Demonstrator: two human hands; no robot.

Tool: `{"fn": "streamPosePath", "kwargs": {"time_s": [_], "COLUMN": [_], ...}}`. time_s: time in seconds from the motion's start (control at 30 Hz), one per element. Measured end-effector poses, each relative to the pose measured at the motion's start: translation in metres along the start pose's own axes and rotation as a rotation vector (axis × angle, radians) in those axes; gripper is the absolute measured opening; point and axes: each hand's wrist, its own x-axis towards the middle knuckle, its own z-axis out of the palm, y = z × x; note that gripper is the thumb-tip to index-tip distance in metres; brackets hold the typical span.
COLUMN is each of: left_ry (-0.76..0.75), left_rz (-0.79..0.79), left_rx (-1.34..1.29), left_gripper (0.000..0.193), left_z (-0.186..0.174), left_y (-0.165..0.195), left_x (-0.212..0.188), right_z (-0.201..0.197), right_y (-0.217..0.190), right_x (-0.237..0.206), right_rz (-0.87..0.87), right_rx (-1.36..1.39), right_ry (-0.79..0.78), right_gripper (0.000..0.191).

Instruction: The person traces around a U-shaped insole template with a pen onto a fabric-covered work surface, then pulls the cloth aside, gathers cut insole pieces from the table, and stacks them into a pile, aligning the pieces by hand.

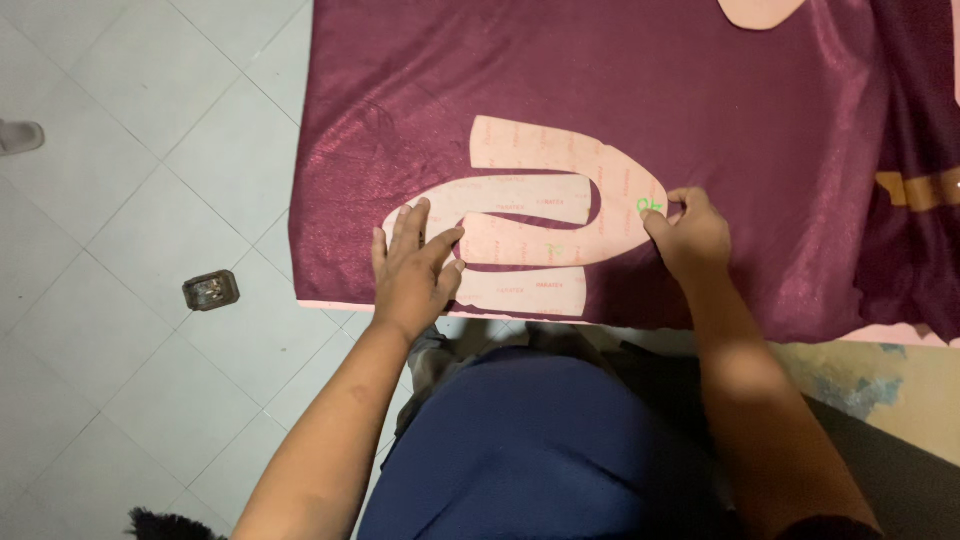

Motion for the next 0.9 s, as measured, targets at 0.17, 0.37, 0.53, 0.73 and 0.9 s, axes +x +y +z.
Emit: {"fn": "streamPosePath", "kwargs": {"time_s": [0.17,0.37,0.53,0.73,0.9], "left_ry": [0.026,0.059,0.068,0.056,0.034], "left_rz": [-0.008,-0.018,-0.015,-0.013,-0.025], "left_rx": [0.022,-0.023,-0.035,-0.046,-0.045], "left_gripper": [0.043,0.042,0.042,0.042,0.041], "left_z": [-0.006,-0.008,-0.006,-0.006,-0.006], "left_y": [0.004,0.004,0.001,-0.001,-0.002], "left_x": [0.001,-0.001,-0.001,-0.001,0.0], "right_z": [-0.004,-0.01,-0.008,-0.001,-0.002], "right_y": [-0.009,-0.022,-0.02,-0.008,-0.004], "right_x": [-0.004,-0.016,-0.016,-0.012,-0.013], "right_rz": [0.016,0.067,0.084,0.072,0.056], "right_rx": [0.018,0.157,0.285,0.383,0.461], "right_ry": [-0.006,-0.008,-0.041,-0.05,-0.089], "right_gripper": [0.047,0.046,0.043,0.044,0.045]}}
